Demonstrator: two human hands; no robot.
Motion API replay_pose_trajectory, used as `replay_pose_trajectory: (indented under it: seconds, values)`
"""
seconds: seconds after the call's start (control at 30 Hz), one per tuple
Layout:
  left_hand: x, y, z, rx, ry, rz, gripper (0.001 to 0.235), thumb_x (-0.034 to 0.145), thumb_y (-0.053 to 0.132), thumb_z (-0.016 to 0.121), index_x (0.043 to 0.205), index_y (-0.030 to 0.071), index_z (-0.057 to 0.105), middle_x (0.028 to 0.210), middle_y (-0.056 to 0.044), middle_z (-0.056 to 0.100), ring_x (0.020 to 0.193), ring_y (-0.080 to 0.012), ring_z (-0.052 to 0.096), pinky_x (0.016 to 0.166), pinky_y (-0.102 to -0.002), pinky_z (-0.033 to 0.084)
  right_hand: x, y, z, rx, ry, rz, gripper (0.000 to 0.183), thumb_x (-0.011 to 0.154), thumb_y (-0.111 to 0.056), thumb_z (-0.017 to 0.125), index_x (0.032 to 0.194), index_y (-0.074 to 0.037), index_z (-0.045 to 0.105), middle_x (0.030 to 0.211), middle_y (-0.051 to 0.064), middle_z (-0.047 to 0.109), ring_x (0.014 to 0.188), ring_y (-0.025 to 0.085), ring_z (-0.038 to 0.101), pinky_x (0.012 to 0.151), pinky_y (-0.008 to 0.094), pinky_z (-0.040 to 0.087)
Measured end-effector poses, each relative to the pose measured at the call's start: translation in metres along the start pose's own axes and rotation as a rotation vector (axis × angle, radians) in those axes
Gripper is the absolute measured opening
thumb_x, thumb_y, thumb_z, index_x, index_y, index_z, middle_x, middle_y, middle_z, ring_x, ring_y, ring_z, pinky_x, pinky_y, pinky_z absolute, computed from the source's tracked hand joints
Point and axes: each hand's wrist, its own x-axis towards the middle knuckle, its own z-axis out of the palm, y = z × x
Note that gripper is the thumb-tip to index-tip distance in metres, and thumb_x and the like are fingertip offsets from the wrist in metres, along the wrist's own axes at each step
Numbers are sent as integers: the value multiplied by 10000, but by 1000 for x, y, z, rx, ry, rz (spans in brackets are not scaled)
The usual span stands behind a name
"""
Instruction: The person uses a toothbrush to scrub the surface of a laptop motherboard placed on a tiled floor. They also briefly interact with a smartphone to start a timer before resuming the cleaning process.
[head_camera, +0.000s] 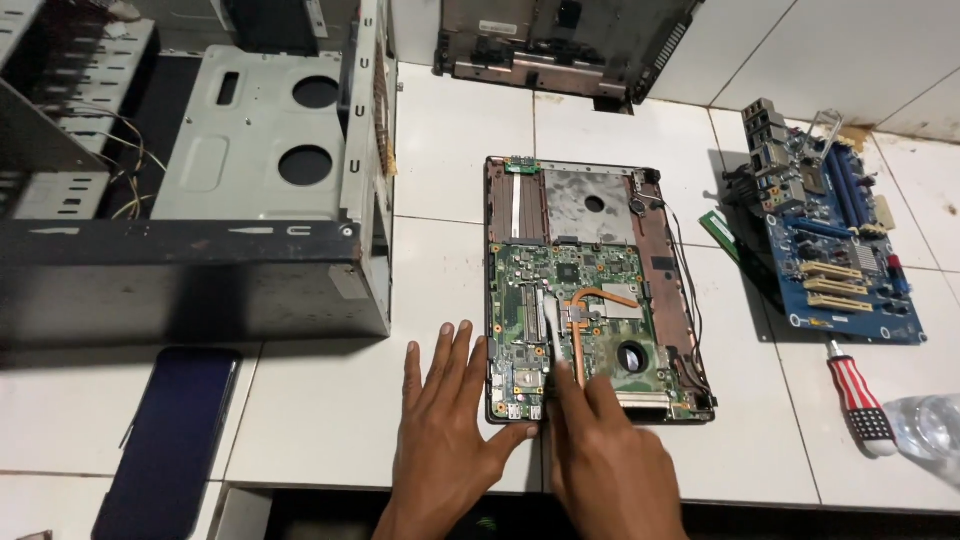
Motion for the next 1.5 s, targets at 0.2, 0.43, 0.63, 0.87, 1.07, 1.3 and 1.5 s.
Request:
replay_pose_trajectory:
  seconds: [0.2,0.43,0.63,0.87,1.07,1.3,1.5]
  values:
    - [0,-2,2,8,10,4,962,872,609,760,1540,-11,452,1670,-196,382,1584,-337,290,1304,-578,95,22,10,-4,179,22,-65,453,926,-309,624,1368,-215,595,1082,82,643,571,454,685,482,602,566]
    - [-2,-3,7,11,5,-7,980,904,672,689,1552,-17,433,1677,-204,360,1592,-331,262,1301,-582,67,8,55,-36,360,-195,-134,508,923,-267,652,1431,-284,653,975,21,754,718,270,802,685,499,623]
    - [-4,-5,9,11,-15,-15,983,891,643,723,1563,-5,416,1691,-187,333,1604,-320,218,1304,-571,36,101,102,-23,146,108,-251,520,912,-127,706,1382,-347,717,957,34,646,745,237,677,680,464,543]
    - [-5,-5,10,27,-17,-34,1010,903,667,700,1570,-23,386,1694,-177,330,1605,-295,219,1313,-545,28,109,115,-15,312,68,-274,592,851,20,721,1320,-338,762,959,22,635,745,220,637,616,389,511]
    - [-4,-5,9,11,-23,-32,1026,892,668,722,1567,-30,390,1690,-182,339,1602,-303,227,1307,-555,34,116,96,2,384,103,-308,619,870,23,695,1416,-268,693,1014,48,640,860,234,662,693,376,578]
    - [-3,-4,7,23,-35,-40,1017,893,649,731,1580,-14,380,1699,-171,323,1602,-295,233,1313,-541,38,103,154,-2,446,118,-168,397,925,-96,745,1281,-267,778,946,21,655,714,151,570,545,272,473]
    - [-2,-4,6,16,-40,-31,1007,893,639,731,1582,-5,377,1703,-162,323,1606,-280,232,1316,-543,41,62,165,-18,412,114,4,529,898,10,701,1319,-301,777,946,10,669,782,168,608,615,308,467]
